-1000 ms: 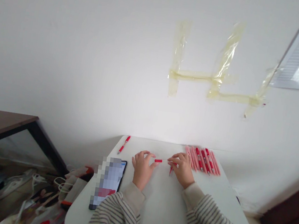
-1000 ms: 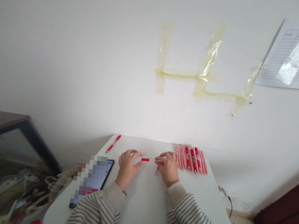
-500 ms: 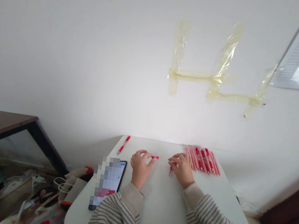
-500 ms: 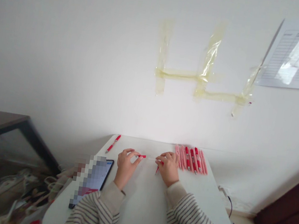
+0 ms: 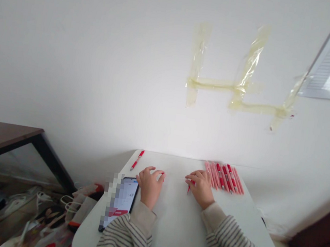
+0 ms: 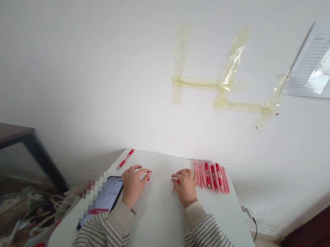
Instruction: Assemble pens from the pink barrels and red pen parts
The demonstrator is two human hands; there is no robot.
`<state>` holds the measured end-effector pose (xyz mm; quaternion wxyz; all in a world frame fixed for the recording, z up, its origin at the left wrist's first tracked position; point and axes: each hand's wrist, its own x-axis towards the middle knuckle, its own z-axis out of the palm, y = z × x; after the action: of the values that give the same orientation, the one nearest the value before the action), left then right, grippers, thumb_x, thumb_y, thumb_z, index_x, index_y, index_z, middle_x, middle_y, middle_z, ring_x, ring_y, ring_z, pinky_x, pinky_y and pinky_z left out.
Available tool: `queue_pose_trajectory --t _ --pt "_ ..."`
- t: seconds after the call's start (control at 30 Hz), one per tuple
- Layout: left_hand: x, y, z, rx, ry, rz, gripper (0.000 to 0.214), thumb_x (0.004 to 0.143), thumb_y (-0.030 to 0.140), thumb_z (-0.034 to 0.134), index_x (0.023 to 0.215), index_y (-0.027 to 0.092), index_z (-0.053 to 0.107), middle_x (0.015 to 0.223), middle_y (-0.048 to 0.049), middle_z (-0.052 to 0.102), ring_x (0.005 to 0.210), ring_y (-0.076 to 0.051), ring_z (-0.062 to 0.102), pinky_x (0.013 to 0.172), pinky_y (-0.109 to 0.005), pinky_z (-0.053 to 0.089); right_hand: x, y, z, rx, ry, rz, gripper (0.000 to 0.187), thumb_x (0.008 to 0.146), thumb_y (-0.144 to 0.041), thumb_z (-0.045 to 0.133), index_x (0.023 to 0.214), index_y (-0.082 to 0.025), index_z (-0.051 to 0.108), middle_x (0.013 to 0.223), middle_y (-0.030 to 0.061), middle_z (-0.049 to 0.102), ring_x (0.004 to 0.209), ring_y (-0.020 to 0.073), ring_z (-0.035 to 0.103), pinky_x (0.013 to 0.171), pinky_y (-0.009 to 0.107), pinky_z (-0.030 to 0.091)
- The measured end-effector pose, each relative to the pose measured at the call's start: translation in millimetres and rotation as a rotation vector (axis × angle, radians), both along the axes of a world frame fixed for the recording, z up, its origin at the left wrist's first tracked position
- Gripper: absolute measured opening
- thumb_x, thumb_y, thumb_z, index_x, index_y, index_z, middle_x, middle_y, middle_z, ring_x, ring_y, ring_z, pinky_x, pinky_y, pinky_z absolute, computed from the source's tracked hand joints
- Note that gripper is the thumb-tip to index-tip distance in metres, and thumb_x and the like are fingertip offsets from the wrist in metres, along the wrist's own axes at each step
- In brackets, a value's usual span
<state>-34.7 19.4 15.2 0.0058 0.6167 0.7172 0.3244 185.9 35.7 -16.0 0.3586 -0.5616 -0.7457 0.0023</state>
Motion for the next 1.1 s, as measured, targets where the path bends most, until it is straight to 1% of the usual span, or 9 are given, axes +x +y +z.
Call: queue_pose_trajectory --t 0.13,0.3,0.37,0.5,0.6,0.77,0.93,1.1 --pt "-7 0 0.4 -0.023 0.047 0.029 0.018 0.087 0.034 0.065 0.098 0.036 0.079 0.125 -0.0068 0.062 0.121 -0.032 0.048 0.109 -0.063 0.030 -2 0 1.9 -0.018 -0.015 0.025 0.013 0.089 -0.027 0.067 0.096 -0.031 0.077 0.099 0.0044 0.073 0.109 0.0284 0.055 0.103 0.054 0.035" --pt "-8 2 -0.8 -0.040 0.063 0.007 0.019 0.086 0.033 0.066 0.100 0.039 0.078 0.127 -0.0054 0.062 0.121 -0.032 0.047 0.110 -0.066 0.027 -4 -1 5.5 -0.041 -0.022 0.039 0.015 0.091 -0.027 0.064 0.098 -0.032 0.077 0.099 0.0038 0.074 0.110 0.0278 0.055 0.105 0.056 0.033" --pt "-7 3 -1.2 -0.040 0.072 0.003 0.019 0.087 0.035 0.065 0.100 0.041 0.078 0.126 -0.0051 0.063 0.120 -0.031 0.047 0.110 -0.067 0.027 -6 -2 7.4 -0.060 -0.020 0.046 0.015 0.092 -0.028 0.063 0.098 -0.031 0.076 0.099 0.0034 0.074 0.111 0.0271 0.055 0.109 0.059 0.029" --pt "-6 3 -1.3 -0.034 0.075 0.008 0.020 0.088 0.035 0.064 0.101 0.042 0.078 0.125 -0.0047 0.063 0.120 -0.031 0.046 0.111 -0.068 0.025 -10 -4 11.7 -0.094 -0.046 0.063 0.017 0.092 -0.027 0.063 0.100 -0.032 0.077 0.100 0.0037 0.074 0.115 0.0269 0.053 0.114 0.065 0.017" --pt "-5 4 -0.5 -0.045 0.045 0.000 0.021 0.088 0.033 0.064 0.102 0.041 0.078 0.126 -0.0048 0.062 0.121 -0.031 0.045 0.112 -0.068 0.024 -13 -4 14.5 -0.120 -0.073 0.079 0.019 0.092 -0.026 0.063 0.104 -0.033 0.076 0.101 0.0032 0.074 0.117 0.0270 0.052 0.115 0.068 0.011" --pt "-5 3 0.3 -0.037 0.054 -0.017 0.023 0.088 0.030 0.063 0.104 0.038 0.078 0.125 -0.0064 0.062 0.122 -0.032 0.044 0.112 -0.070 0.021 -18 -5 18.1 -0.163 -0.132 0.091 0.022 0.093 -0.024 0.061 0.103 -0.036 0.076 0.104 0.0025 0.074 0.120 0.0270 0.051 0.115 0.071 0.008" --pt "-6 1 0.6 -0.047 0.101 0.036 0.025 0.085 0.026 0.065 0.104 0.038 0.077 0.125 -0.0055 0.062 0.124 -0.032 0.045 0.112 -0.075 0.019 -21 -3 21.4 -0.195 -0.185 0.100 0.023 0.092 -0.019 0.060 0.102 -0.034 0.075 0.107 0.0020 0.073 0.123 0.0268 0.048 0.114 0.074 0.002" --pt "-4 -1 1.0 -0.037 0.121 0.036 0.021 0.084 0.028 0.067 0.101 0.034 0.077 0.125 -0.0056 0.062 0.125 -0.033 0.045 0.112 -0.075 0.019 -24 3 25.9 -0.215 -0.259 0.116 0.024 0.091 -0.017 0.060 0.100 -0.033 0.076 0.108 0.0033 0.072 0.126 0.0284 0.045 0.111 0.077 -0.003"
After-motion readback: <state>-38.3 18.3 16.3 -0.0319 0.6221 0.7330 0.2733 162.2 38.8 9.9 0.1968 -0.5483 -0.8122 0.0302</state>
